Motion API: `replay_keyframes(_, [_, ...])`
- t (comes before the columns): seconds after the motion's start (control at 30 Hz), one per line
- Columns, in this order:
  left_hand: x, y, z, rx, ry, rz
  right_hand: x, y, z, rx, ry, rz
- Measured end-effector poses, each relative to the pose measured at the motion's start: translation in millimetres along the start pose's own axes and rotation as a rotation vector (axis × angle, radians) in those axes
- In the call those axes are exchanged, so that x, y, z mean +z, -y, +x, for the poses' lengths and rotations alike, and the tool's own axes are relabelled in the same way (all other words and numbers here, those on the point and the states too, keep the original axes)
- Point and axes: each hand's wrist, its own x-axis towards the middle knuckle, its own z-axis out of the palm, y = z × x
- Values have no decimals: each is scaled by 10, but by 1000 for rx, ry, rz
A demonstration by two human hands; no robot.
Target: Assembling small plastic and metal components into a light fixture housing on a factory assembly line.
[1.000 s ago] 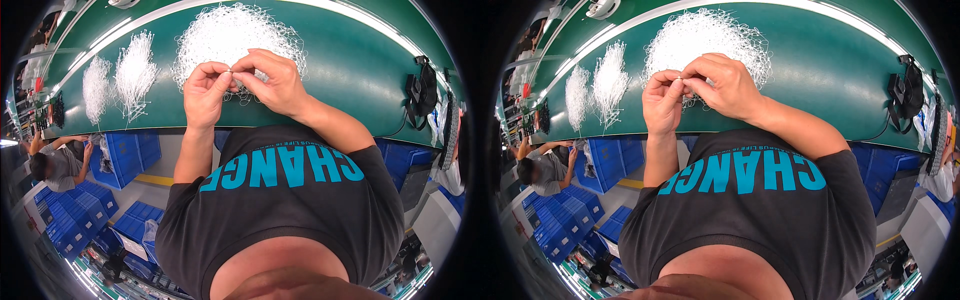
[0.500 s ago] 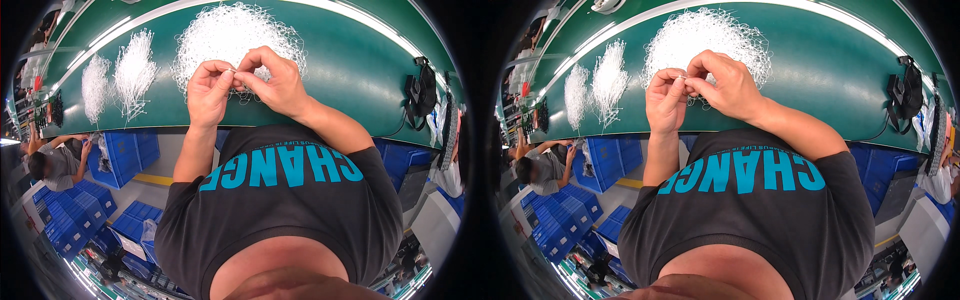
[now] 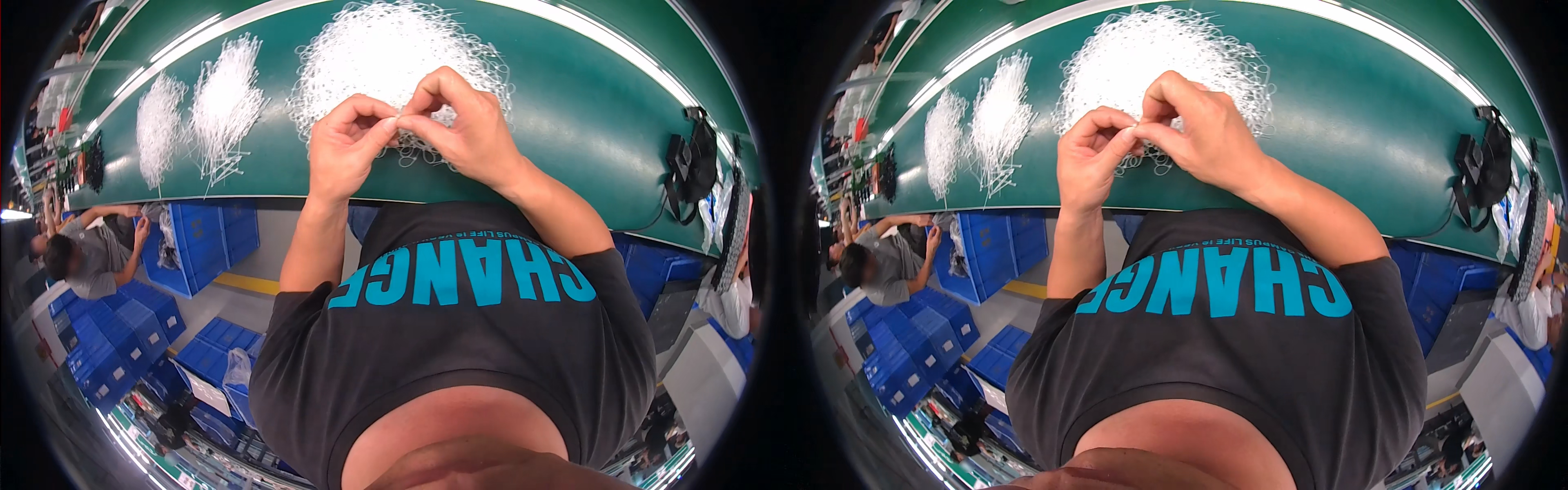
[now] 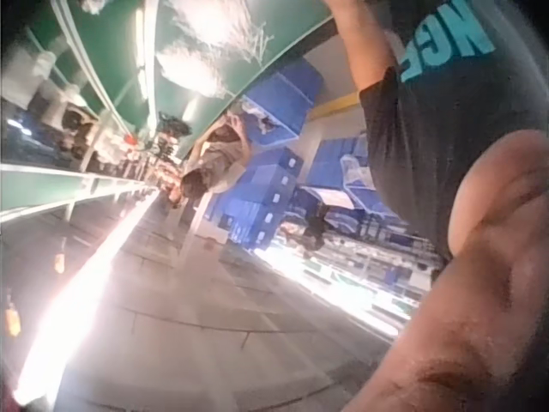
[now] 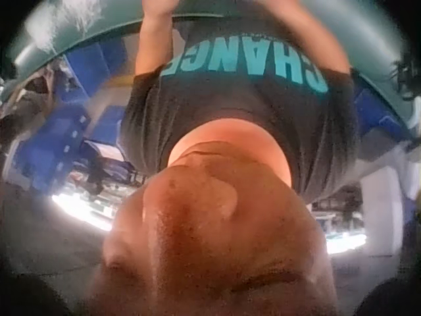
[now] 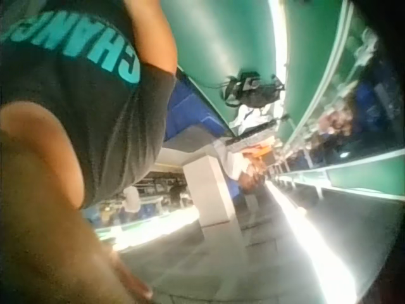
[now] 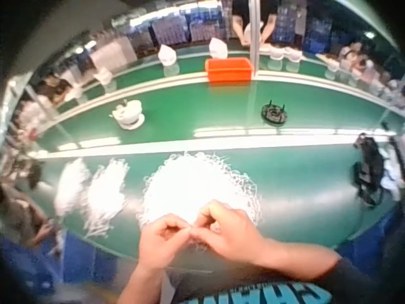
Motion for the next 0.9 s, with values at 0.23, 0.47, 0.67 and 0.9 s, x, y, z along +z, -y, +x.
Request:
replay_keyframes(0.23, [-640, 42, 126, 120, -496, 475, -296, -140, -23, -7, -151, -161])
replay_keyframes(0.47, [-1477, 94, 136, 89, -594, 1302, -470, -332, -162, 101, -149, -292])
replay_keyframes(0.67, [-1417, 141, 302, 75, -540, 1492, -465, -297, -157, 104, -128, -281])
replay_keyframes(0.9, [-1386, 174, 355, 85, -480, 1521, -466, -290, -152, 94, -129, -285])
